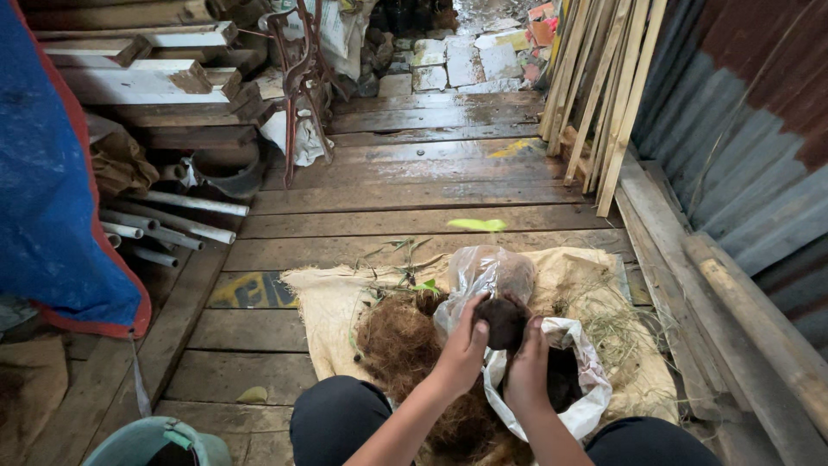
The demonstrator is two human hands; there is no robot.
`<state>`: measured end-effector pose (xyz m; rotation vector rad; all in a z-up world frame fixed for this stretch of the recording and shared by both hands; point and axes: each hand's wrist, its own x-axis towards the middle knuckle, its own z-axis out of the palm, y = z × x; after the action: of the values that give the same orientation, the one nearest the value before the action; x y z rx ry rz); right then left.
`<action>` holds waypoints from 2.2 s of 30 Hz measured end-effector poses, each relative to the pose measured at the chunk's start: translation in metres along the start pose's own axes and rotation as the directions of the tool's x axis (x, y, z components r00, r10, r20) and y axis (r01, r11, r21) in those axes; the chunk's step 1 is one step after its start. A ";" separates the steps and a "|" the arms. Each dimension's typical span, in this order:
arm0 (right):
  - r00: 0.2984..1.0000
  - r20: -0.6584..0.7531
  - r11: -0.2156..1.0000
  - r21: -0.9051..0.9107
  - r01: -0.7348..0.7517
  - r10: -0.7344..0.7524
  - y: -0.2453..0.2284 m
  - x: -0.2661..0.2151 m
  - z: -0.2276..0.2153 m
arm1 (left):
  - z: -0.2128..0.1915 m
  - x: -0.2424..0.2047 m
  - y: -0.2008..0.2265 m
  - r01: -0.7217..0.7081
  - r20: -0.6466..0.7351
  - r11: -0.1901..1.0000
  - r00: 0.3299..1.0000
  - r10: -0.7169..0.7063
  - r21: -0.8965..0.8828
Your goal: The person sits on a wooden floor and wraps a small plant's root ball with soil and coconut coir. They repeatedly scoop soil from a white sack and press it around the roots, shaping it into a compact ball.
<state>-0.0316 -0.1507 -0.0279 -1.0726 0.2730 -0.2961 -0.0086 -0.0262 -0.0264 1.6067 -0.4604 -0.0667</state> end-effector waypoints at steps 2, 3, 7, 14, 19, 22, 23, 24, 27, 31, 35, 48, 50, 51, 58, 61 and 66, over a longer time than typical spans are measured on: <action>0.999 0.035 0.999 -0.033 0.035 -0.033 -0.002 0.000 0.003 | 0.001 -0.002 -0.008 -0.017 0.020 0.999 1.000 0.018 -0.035; 0.997 0.051 0.997 -0.051 0.052 -0.050 -0.003 -0.001 0.004 | 0.002 -0.002 -0.011 -0.024 0.031 0.998 0.999 0.026 -0.055; 0.990 0.069 0.986 -0.106 0.130 -0.123 -0.007 -0.003 0.007 | 0.001 -0.003 -0.015 -0.023 0.013 0.992 1.000 0.025 -0.120; 0.996 -0.003 0.994 -0.071 0.087 -0.088 -0.011 -0.009 0.011 | -0.001 -0.003 -0.008 -0.029 -0.028 0.995 0.999 0.027 -0.100; 0.989 0.021 0.984 -0.100 0.146 -0.145 -0.015 -0.008 0.010 | 0.001 -0.003 0.000 -0.049 -0.051 0.991 0.998 0.042 -0.127; 0.991 -0.010 0.987 -0.093 0.129 -0.131 -0.015 -0.007 0.008 | 0.002 -0.002 0.003 -0.052 -0.056 0.991 0.997 0.045 -0.120; 0.992 -0.018 0.989 -0.083 0.121 -0.123 -0.015 -0.007 0.008 | 0.002 -0.002 0.004 -0.044 -0.053 0.991 0.998 0.037 -0.124; 0.993 -0.026 0.991 -0.072 0.113 -0.115 -0.015 -0.007 0.007 | 0.003 -0.002 0.005 -0.035 -0.051 0.991 0.998 0.029 -0.128; 0.990 -0.045 0.989 -0.062 0.131 -0.134 -0.016 -0.008 0.006 | 0.006 -0.002 0.009 -0.043 -0.045 0.985 0.998 0.036 -0.167; 0.980 -0.099 0.971 -0.184 0.155 -0.175 -0.019 -0.007 0.003 | 0.010 -0.002 0.015 -0.037 -0.045 0.993 0.999 0.031 -0.117; 0.957 -0.124 0.941 -0.254 0.224 -0.261 -0.018 -0.006 -0.004 | 0.012 -0.003 0.022 -0.014 -0.029 0.996 1.000 0.011 -0.090; 0.991 0.097 0.975 -0.211 -0.067 0.089 -0.005 -0.018 -0.016 | 0.003 -0.003 0.039 -0.081 -0.084 0.970 0.991 0.103 0.231; 0.981 0.160 0.991 -0.092 -0.097 0.111 -0.009 -0.020 -0.013 | 0.003 -0.006 0.036 -0.015 -0.001 0.971 1.000 0.016 0.240; 0.974 0.193 0.993 -0.034 -0.115 0.120 -0.011 -0.021 -0.013 | 0.004 -0.009 0.034 0.019 0.039 0.969 0.999 -0.030 0.246; 0.995 0.040 0.995 -0.024 -0.095 0.096 -0.011 -0.016 -0.007 | 0.009 -0.013 0.024 -0.133 0.090 0.938 0.990 0.109 0.320; 0.991 -0.060 0.993 0.018 -0.119 0.120 -0.011 -0.012 -0.014 | 0.012 -0.017 0.031 -0.129 0.089 0.913 0.991 0.102 0.386; 0.992 -0.125 0.992 0.119 0.035 -0.020 -0.012 -0.010 -0.016 | 0.012 -0.014 0.044 -0.039 -0.048 0.961 0.997 0.054 0.275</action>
<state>-0.0480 -0.1648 -0.0236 -0.9402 0.3474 -0.3998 -0.0358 -0.0335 0.0117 1.8635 -0.4801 0.0804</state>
